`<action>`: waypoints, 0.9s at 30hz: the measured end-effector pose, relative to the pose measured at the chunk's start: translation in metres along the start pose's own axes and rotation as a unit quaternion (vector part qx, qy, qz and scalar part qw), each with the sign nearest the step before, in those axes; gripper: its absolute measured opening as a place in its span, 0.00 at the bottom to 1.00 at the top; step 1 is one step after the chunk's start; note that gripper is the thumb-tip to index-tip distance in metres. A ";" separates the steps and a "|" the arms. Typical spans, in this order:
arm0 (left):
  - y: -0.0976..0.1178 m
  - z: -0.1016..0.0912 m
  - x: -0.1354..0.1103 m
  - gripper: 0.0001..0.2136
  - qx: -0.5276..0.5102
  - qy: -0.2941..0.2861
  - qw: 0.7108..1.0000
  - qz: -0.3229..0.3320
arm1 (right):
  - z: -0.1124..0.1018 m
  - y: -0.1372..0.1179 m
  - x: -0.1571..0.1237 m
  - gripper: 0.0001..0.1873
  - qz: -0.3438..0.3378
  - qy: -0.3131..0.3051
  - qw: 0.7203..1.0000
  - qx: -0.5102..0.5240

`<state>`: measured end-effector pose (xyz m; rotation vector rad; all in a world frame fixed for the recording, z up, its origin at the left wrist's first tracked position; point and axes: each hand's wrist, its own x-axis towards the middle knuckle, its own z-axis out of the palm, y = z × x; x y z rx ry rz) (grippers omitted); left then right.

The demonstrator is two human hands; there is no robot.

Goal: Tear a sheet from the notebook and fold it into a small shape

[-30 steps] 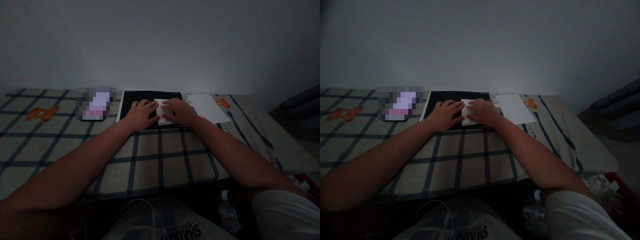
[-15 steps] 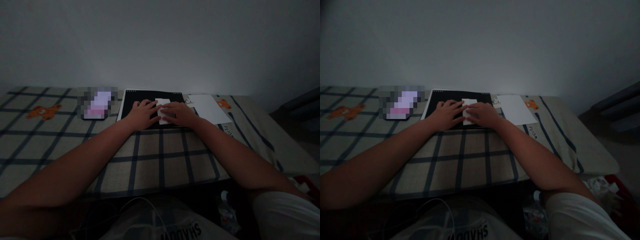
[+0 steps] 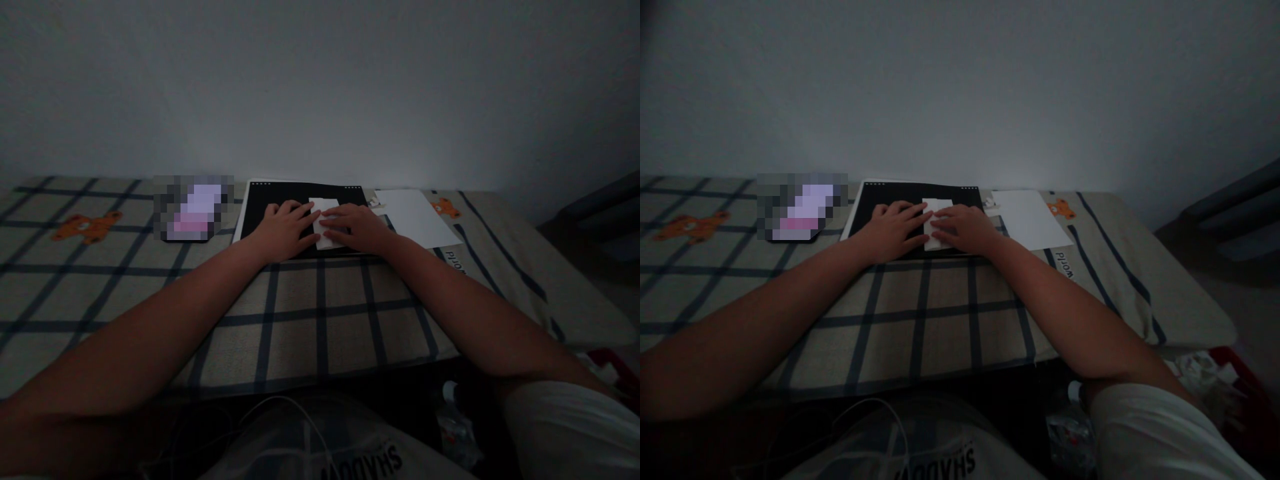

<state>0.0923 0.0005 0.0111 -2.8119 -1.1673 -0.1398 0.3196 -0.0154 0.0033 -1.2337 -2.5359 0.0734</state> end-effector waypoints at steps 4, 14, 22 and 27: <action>0.000 0.000 -0.001 0.28 0.005 -0.006 1.000 -0.002 | 0.001 0.005 0.000 0.21 -0.010 0.001 1.000 0.013; 0.003 -0.001 -0.002 0.25 0.000 0.024 0.999 0.023 | -0.001 0.000 0.000 0.20 -0.006 0.010 1.000 0.008; 0.001 -0.001 -0.001 0.26 -0.001 0.002 1.000 0.014 | -0.008 -0.002 0.000 0.13 -0.043 0.017 0.999 -0.001; 0.001 -0.002 0.000 0.26 0.003 -0.003 1.000 0.012 | -0.011 -0.004 -0.002 0.10 -0.037 0.005 0.999 0.010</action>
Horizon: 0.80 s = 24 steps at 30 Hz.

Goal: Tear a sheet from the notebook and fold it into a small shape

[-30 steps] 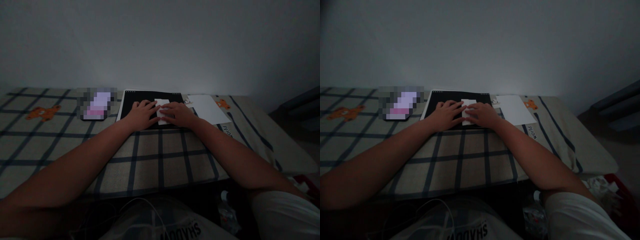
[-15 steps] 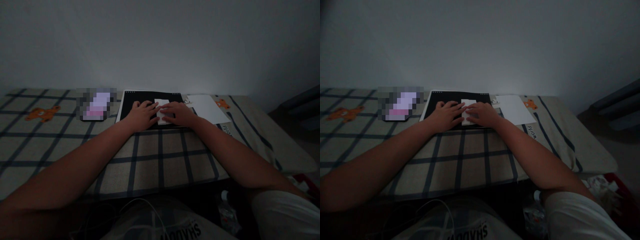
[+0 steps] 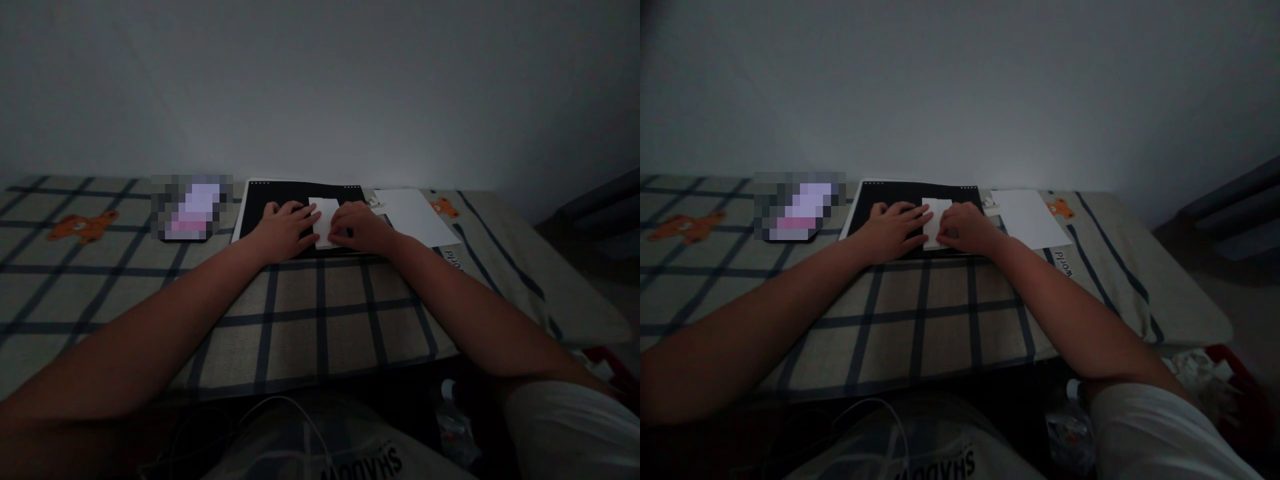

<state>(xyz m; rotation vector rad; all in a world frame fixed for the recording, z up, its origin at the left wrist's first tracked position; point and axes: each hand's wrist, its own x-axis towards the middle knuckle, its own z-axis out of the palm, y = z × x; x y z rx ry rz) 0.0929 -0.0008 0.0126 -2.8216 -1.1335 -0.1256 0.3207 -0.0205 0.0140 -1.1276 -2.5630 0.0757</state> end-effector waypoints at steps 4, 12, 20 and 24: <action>0.001 -0.002 0.000 0.26 -0.002 -0.008 1.000 -0.002 | -0.003 -0.003 -0.001 0.11 -0.005 -0.024 1.000 0.016; 0.000 -0.002 -0.001 0.29 -0.015 -0.013 1.000 -0.001 | -0.006 -0.002 -0.001 0.11 -0.010 -0.059 0.997 0.052; -0.001 -0.001 -0.002 0.30 -0.014 -0.010 1.000 0.004 | -0.011 -0.006 -0.003 0.11 -0.029 -0.073 0.994 0.076; -0.001 0.000 -0.001 0.30 -0.012 -0.003 1.000 0.005 | -0.014 -0.007 -0.003 0.12 -0.037 -0.090 0.991 0.092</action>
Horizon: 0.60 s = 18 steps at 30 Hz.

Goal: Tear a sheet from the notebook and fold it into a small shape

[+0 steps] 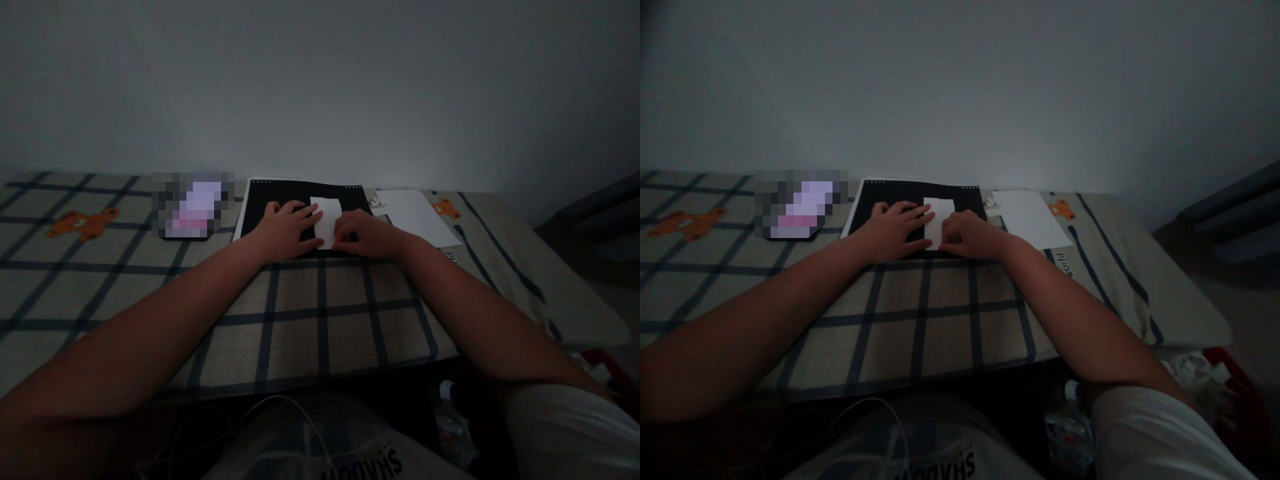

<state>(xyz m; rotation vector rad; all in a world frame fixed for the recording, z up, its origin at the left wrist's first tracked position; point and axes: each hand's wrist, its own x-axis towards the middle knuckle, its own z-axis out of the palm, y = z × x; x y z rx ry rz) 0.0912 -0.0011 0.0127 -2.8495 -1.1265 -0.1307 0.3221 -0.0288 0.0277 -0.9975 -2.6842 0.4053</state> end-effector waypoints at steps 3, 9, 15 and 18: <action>0.000 0.000 0.000 0.30 0.002 0.001 1.000 -0.001 | -0.001 0.000 0.000 0.13 0.001 -0.009 1.000 0.009; 0.001 -0.002 0.000 0.30 0.005 -0.009 1.000 -0.002 | 0.002 0.006 0.001 0.13 -0.009 0.020 0.999 0.026; 0.001 -0.002 0.000 0.31 0.005 -0.014 1.000 0.000 | 0.008 0.016 0.005 0.12 0.021 0.053 0.998 0.010; 0.000 -0.002 0.000 0.31 0.004 -0.018 1.000 -0.001 | 0.011 0.019 0.006 0.11 0.033 0.070 0.997 -0.009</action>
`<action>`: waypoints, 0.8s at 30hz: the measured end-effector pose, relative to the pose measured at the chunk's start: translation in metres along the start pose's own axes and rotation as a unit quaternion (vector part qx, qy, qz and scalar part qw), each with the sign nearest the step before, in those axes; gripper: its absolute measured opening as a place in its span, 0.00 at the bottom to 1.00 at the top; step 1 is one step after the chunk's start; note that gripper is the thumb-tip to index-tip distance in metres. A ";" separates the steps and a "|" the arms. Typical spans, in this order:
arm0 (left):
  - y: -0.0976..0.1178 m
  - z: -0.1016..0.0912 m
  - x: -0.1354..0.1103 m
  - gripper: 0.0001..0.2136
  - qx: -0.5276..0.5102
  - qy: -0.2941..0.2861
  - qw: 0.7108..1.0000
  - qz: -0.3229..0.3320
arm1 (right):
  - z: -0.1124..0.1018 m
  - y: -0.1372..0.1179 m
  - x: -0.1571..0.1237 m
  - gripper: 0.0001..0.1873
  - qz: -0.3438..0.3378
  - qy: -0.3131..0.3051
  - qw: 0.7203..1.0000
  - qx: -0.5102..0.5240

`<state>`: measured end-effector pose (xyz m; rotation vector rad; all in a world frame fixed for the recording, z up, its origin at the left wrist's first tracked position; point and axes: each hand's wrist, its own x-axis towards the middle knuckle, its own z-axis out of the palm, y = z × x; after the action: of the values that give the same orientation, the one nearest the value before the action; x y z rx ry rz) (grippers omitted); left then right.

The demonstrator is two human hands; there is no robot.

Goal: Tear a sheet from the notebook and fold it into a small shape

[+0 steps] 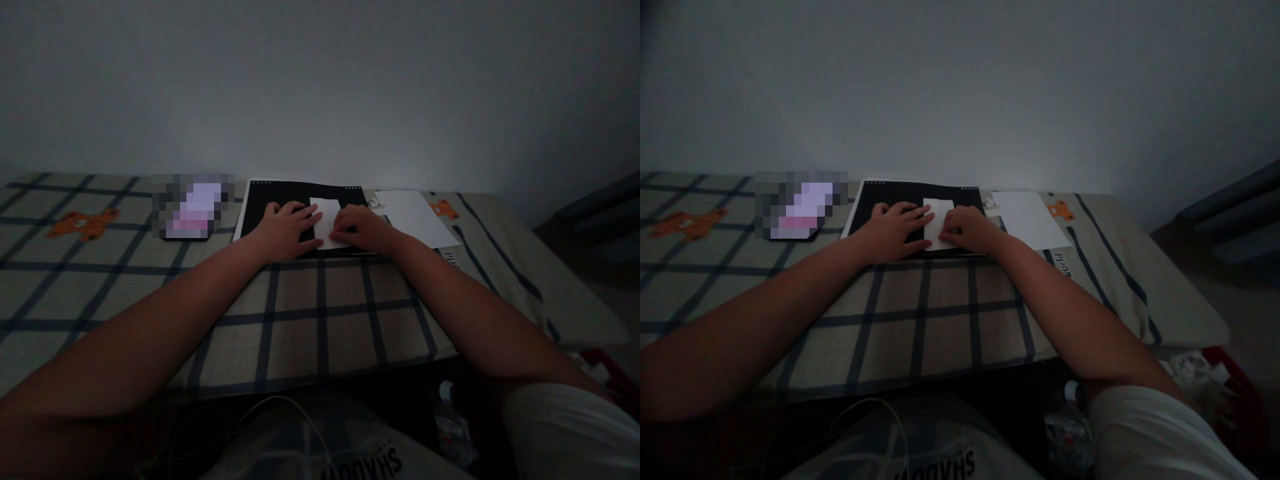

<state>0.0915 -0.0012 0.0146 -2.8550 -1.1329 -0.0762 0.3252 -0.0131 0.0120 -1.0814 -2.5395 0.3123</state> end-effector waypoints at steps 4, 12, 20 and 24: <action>0.000 0.001 0.000 0.31 -0.004 0.003 1.000 -0.002 | 0.003 0.000 0.001 0.11 0.021 0.023 0.999 -0.043; 0.001 0.000 0.000 0.30 -0.007 0.009 1.000 -0.002 | 0.007 0.005 0.005 0.13 0.048 0.040 0.995 -0.081; -0.001 0.003 -0.004 0.30 -0.003 0.045 0.999 0.030 | 0.009 0.010 0.002 0.13 -0.022 0.044 0.998 -0.046; -0.001 0.002 -0.004 0.30 -0.006 0.038 0.999 0.031 | 0.010 0.012 0.003 0.13 0.002 0.049 0.998 -0.034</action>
<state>0.0880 -0.0030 0.0124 -2.8679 -1.0336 -0.1877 0.3270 -0.0033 -0.0002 -1.0987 -2.4776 0.1700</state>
